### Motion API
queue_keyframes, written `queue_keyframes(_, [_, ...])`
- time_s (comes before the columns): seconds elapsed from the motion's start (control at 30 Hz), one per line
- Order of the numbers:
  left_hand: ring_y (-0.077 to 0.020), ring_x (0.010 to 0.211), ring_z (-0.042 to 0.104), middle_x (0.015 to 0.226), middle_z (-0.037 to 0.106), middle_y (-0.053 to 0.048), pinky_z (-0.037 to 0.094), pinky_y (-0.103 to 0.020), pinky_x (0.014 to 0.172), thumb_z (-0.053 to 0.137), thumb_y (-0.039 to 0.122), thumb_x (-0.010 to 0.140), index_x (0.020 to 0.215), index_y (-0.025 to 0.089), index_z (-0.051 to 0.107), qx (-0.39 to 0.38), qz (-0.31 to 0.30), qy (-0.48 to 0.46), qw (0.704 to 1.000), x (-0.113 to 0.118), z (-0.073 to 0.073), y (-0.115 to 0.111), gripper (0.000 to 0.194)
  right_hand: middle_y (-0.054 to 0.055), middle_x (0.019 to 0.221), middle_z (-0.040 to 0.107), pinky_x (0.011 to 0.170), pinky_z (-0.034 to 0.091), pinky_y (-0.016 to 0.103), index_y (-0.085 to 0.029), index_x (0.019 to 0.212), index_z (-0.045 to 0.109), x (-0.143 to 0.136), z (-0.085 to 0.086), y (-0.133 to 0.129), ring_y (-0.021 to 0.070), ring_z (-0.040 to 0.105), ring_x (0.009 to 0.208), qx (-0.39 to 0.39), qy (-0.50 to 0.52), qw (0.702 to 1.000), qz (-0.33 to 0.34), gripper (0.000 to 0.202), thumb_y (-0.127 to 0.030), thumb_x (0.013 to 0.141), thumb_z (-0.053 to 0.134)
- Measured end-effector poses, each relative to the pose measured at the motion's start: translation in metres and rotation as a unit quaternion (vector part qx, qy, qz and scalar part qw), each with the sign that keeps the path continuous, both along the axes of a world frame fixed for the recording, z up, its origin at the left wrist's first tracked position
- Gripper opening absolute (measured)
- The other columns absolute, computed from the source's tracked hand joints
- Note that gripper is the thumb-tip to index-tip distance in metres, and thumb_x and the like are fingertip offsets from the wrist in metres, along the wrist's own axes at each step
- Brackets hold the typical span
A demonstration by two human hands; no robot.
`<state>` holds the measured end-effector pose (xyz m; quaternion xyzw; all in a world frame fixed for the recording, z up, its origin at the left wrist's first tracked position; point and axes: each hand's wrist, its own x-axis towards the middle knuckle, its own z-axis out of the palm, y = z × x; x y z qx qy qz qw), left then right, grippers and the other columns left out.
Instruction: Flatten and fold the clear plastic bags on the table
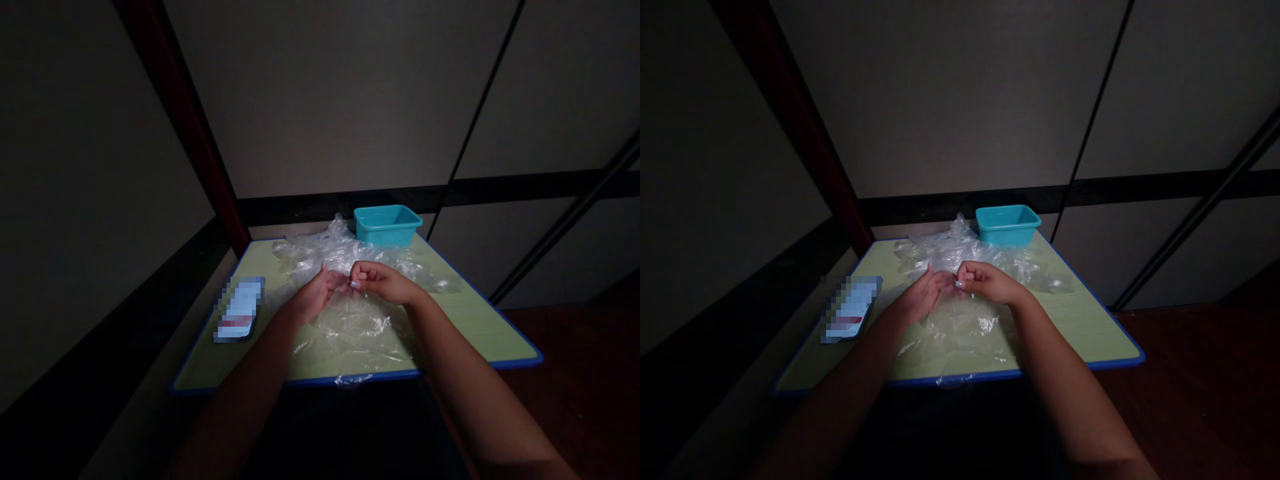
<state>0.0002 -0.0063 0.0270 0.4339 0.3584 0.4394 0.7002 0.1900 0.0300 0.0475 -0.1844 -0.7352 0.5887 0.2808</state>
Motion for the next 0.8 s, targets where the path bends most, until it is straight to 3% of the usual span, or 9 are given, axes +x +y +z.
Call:
queue_keyframes(0.17, [-0.0173,0.064,0.057,0.066,0.062,-0.005,0.044,-0.028,0.071,0.029,0.059,0.094,0.065,0.018,0.064,0.044,0.031,0.147,0.988,-0.003,0.000,0.003,0.062,-0.002,0.067,0.063,0.066,0.043,0.027,-0.020,0.076,0.051,0.001,0.001,0.000,0.0134,0.059,0.063,-0.007,0.007,1.000,0.005,0.037,-0.052,0.077,0.070])
queue_keyframes(0.33, [-0.0174,0.058,0.053,0.048,0.050,-0.003,0.040,-0.028,0.063,0.043,0.053,0.093,0.043,0.021,0.052,0.085,0.042,0.206,0.974,-0.011,-0.001,0.003,0.060,0.000,0.074,0.068,0.068,0.046,0.029,-0.020,0.077,0.050,0.001,0.001,0.000,0.0149,0.063,0.066,-0.017,0.001,1.000,0.000,0.038,-0.053,0.076,0.070])
queue_keyframes(0.53, [-0.0138,0.048,0.048,0.047,0.054,-0.001,0.037,-0.027,0.055,0.062,0.045,0.083,0.047,0.019,0.055,0.107,0.064,0.285,0.951,-0.019,0.007,0.001,0.044,0.001,0.074,0.068,0.066,0.047,0.030,-0.021,0.075,0.050,-0.002,-0.004,0.003,0.0157,0.064,0.064,0.006,-0.020,0.999,-0.035,0.039,-0.055,0.074,0.069])
queue_keyframes(0.67, [-0.0137,0.043,0.045,0.042,0.051,0.001,0.032,-0.027,0.049,0.069,0.047,0.074,0.051,0.019,0.058,0.107,0.097,0.351,0.925,-0.027,0.004,0.006,0.038,-0.001,0.071,0.066,0.064,0.047,0.029,-0.021,0.075,0.049,-0.005,-0.012,0.008,0.0153,0.063,0.063,0.028,-0.037,0.996,-0.073,0.037,-0.053,0.074,0.067])
queue_keyframes(0.8, [-0.0193,0.062,0.054,0.043,0.046,0.001,0.032,-0.026,0.055,0.074,0.044,0.067,0.044,0.021,0.050,0.127,0.174,0.402,0.890,-0.034,-0.002,0.011,0.041,-0.003,0.065,0.060,0.059,0.045,0.026,-0.022,0.075,0.048,-0.011,-0.023,0.013,0.0140,0.060,0.060,0.045,-0.057,0.991,-0.112,0.031,-0.047,0.075,0.065])
